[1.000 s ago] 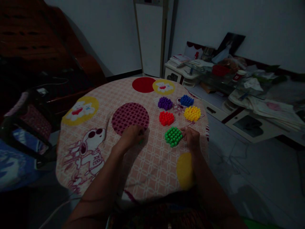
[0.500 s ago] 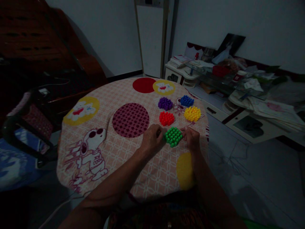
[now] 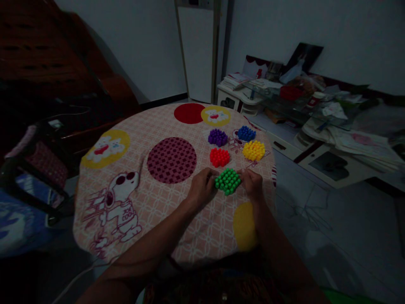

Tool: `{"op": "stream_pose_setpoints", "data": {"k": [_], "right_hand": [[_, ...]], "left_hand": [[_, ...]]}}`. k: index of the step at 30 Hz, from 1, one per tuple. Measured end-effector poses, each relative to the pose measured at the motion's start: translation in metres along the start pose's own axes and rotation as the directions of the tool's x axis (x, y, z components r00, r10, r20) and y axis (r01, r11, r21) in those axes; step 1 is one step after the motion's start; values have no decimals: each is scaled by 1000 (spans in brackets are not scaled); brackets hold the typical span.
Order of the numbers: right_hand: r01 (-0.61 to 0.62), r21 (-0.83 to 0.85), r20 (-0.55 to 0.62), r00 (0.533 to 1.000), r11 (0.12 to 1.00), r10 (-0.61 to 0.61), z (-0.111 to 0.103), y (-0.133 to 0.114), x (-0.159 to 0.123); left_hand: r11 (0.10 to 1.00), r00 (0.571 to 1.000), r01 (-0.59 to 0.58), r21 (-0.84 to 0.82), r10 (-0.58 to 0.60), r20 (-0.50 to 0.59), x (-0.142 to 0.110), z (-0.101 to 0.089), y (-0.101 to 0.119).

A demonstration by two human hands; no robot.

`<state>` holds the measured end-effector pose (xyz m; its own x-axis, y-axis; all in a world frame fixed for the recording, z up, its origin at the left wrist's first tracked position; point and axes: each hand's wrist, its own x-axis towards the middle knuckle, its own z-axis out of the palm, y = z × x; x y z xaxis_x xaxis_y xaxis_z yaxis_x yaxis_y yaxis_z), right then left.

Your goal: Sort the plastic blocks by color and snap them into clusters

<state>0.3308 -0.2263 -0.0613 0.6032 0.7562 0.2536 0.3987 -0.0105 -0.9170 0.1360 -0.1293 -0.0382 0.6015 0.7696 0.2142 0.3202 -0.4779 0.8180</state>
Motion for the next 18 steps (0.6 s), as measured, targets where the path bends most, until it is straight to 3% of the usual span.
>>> {"op": "stream_pose_setpoints", "data": {"k": [4,7,12,15,18], "right_hand": [[90,-81,64,994,993,-85,-1,-3,-2],[76,-82,52,996,994,-72,-1,-4,-2],[64,-65,28,998,996,-62,0,2,0],[67,-50,19,998,997,-66,4,3,-1],[43,-3,-23,999,999,-43,6,2,-3]], "left_hand": [[1000,999,-18,-23,19,31,-1,4,-1],[1000,1000,-18,-23,18,23,0,1,1],[998,994,50,30,-47,-95,5,-14,-2],[996,988,20,90,-6,-153,3,-18,-6],[996,986,-75,53,82,-144,-2,-12,-6]]}}
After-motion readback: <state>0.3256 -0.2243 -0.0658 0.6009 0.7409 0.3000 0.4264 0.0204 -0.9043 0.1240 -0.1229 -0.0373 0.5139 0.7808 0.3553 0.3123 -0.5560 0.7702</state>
